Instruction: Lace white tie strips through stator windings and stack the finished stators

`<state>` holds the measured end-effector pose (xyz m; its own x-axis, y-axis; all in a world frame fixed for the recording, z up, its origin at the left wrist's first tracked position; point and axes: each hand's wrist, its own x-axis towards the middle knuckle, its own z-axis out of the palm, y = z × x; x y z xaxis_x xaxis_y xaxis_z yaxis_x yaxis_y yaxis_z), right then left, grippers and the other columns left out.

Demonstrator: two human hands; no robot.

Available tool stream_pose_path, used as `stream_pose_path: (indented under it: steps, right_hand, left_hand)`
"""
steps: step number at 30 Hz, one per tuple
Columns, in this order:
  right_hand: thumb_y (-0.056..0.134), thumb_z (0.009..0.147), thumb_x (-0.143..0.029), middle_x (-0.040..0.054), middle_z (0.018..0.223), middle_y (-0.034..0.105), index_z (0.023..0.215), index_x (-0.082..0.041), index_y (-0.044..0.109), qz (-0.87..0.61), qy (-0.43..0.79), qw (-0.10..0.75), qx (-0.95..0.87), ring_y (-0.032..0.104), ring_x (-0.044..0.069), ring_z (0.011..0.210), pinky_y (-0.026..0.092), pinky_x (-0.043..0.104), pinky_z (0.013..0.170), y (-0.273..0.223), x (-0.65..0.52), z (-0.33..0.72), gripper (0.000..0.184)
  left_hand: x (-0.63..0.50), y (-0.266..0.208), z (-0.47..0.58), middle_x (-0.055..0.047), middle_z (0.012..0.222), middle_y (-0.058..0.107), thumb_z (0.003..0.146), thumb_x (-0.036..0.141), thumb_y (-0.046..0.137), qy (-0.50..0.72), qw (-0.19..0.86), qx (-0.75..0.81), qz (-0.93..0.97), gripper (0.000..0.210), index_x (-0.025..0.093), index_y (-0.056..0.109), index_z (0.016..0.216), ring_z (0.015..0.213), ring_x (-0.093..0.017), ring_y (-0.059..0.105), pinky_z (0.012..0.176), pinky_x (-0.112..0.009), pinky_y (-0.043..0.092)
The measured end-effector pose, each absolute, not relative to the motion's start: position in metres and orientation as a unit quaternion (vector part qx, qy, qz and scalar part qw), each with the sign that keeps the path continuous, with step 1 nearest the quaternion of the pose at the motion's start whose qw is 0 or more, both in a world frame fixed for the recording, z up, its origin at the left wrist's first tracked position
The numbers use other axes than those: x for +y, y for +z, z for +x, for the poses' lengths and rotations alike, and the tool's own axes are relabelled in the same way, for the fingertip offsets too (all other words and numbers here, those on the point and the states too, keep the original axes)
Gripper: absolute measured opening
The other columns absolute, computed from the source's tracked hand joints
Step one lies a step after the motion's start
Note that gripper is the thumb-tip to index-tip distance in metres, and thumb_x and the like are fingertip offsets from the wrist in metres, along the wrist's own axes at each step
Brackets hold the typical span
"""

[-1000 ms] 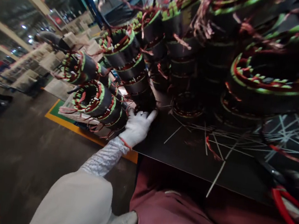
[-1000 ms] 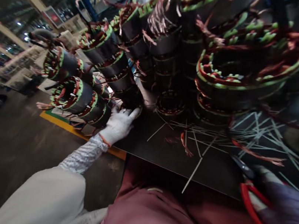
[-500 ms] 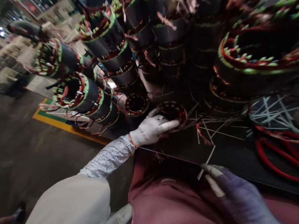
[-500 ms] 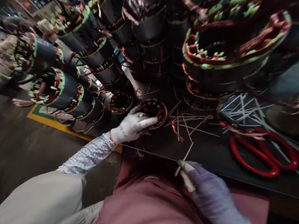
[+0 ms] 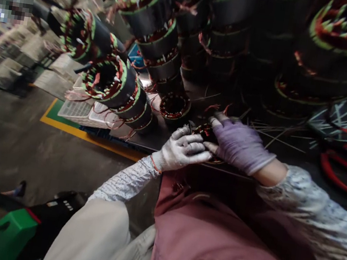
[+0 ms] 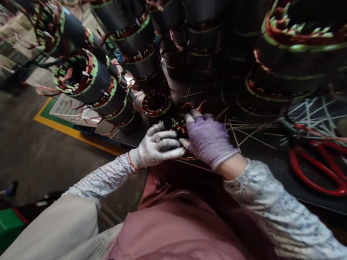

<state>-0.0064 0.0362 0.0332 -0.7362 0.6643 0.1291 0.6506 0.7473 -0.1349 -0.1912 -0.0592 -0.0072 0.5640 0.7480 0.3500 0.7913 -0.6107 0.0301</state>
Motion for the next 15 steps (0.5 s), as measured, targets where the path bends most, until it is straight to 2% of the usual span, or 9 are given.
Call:
stream_pose_path:
  steps: [2, 4, 6, 8, 10, 12, 14, 15]
  right_hand:
    - [0.063, 0.081, -0.036, 0.0208, 0.108, 0.070, 0.119, -0.012, 0.064, -0.370, 0.072, 0.050, -0.925, 0.066, 0.031, 0.088, 0.049, 0.038, 0.068, 0.034, 0.049, -0.010, 0.046]
    - [0.062, 0.080, -0.029, 0.0157, 0.079, 0.070, 0.099, -0.012, 0.070, -0.394, 0.093, 0.042, -0.914, 0.066, 0.026, 0.073, 0.046, 0.035, 0.065, 0.035, 0.064, -0.009, 0.027]
    - [0.063, 0.080, -0.029, 0.0124, 0.071, 0.068, 0.089, -0.014, 0.072, -0.405, 0.100, 0.049, -0.907, 0.064, 0.023, 0.067, 0.044, 0.033, 0.063, 0.035, 0.076, -0.001, 0.020]
    - [0.065, 0.082, -0.034, 0.0106, 0.079, 0.072, 0.097, -0.017, 0.073, -0.399, 0.110, 0.068, -0.908, 0.066, 0.021, 0.070, 0.045, 0.032, 0.063, 0.035, 0.077, 0.014, 0.025]
    - [0.060, 0.088, -0.037, 0.0106, 0.097, 0.074, 0.110, -0.019, 0.071, -0.366, 0.104, 0.155, -0.912, 0.069, 0.022, 0.081, 0.050, 0.032, 0.067, 0.032, 0.064, 0.034, 0.031]
    - [0.052, 0.094, -0.031, 0.0126, 0.118, 0.070, 0.121, -0.018, 0.067, -0.307, 0.056, 0.273, -0.910, 0.068, 0.024, 0.100, 0.054, 0.035, 0.077, 0.026, 0.041, 0.054, 0.034]
    - [0.050, 0.094, -0.020, 0.0124, 0.131, 0.064, 0.129, -0.019, 0.062, -0.225, -0.002, 0.325, -0.919, 0.062, 0.027, 0.117, 0.055, 0.042, 0.090, 0.016, 0.018, 0.067, 0.037]
    - [0.050, 0.093, -0.017, 0.0107, 0.134, 0.062, 0.130, -0.021, 0.061, -0.187, -0.016, 0.321, -0.928, 0.058, 0.028, 0.123, 0.053, 0.045, 0.095, 0.010, 0.010, 0.069, 0.039]
  left_hand:
    - [-0.059, -0.002, -0.196, 0.002, 0.112, 0.074, 0.100, 0.025, 0.049, -0.131, 0.002, -0.440, -0.888, 0.031, 0.040, 0.068, 0.119, 0.122, -0.015, 0.061, 0.113, -0.042, 0.038]
    - [-0.054, 0.007, -0.201, -0.001, 0.119, 0.072, 0.101, 0.025, 0.043, -0.113, -0.078, -0.452, -0.882, 0.033, 0.034, 0.070, 0.118, 0.127, -0.016, 0.059, 0.111, -0.041, 0.042]
    - [-0.048, 0.021, -0.206, -0.004, 0.124, 0.070, 0.101, 0.021, 0.037, -0.112, -0.145, -0.457, -0.870, 0.038, 0.028, 0.071, 0.117, 0.130, -0.015, 0.057, 0.109, -0.038, 0.047]
    - [-0.044, 0.039, -0.207, -0.005, 0.125, 0.069, 0.100, 0.017, 0.034, -0.123, -0.176, -0.461, -0.861, 0.041, 0.024, 0.071, 0.115, 0.128, -0.013, 0.058, 0.107, -0.034, 0.049]
    - [-0.044, 0.058, -0.201, -0.007, 0.129, 0.066, 0.100, 0.022, 0.039, -0.122, -0.167, -0.464, -0.862, 0.036, 0.023, 0.067, 0.123, 0.126, -0.014, 0.058, 0.108, -0.032, 0.047]
    - [-0.045, 0.072, -0.188, -0.011, 0.139, 0.059, 0.096, 0.033, 0.054, -0.075, -0.134, -0.477, -0.866, 0.045, 0.022, 0.055, 0.139, 0.129, -0.020, 0.055, 0.111, -0.038, 0.043]
    - [-0.042, 0.078, -0.172, -0.014, 0.144, 0.055, 0.087, 0.039, 0.067, 0.019, -0.092, -0.494, -0.864, 0.065, 0.020, 0.047, 0.146, 0.131, -0.028, 0.050, 0.111, -0.047, 0.041]
    - [-0.039, 0.078, -0.164, -0.014, 0.142, 0.055, 0.084, 0.040, 0.071, 0.067, -0.074, -0.504, -0.858, 0.066, 0.019, 0.050, 0.143, 0.130, -0.031, 0.050, 0.109, -0.049, 0.041]
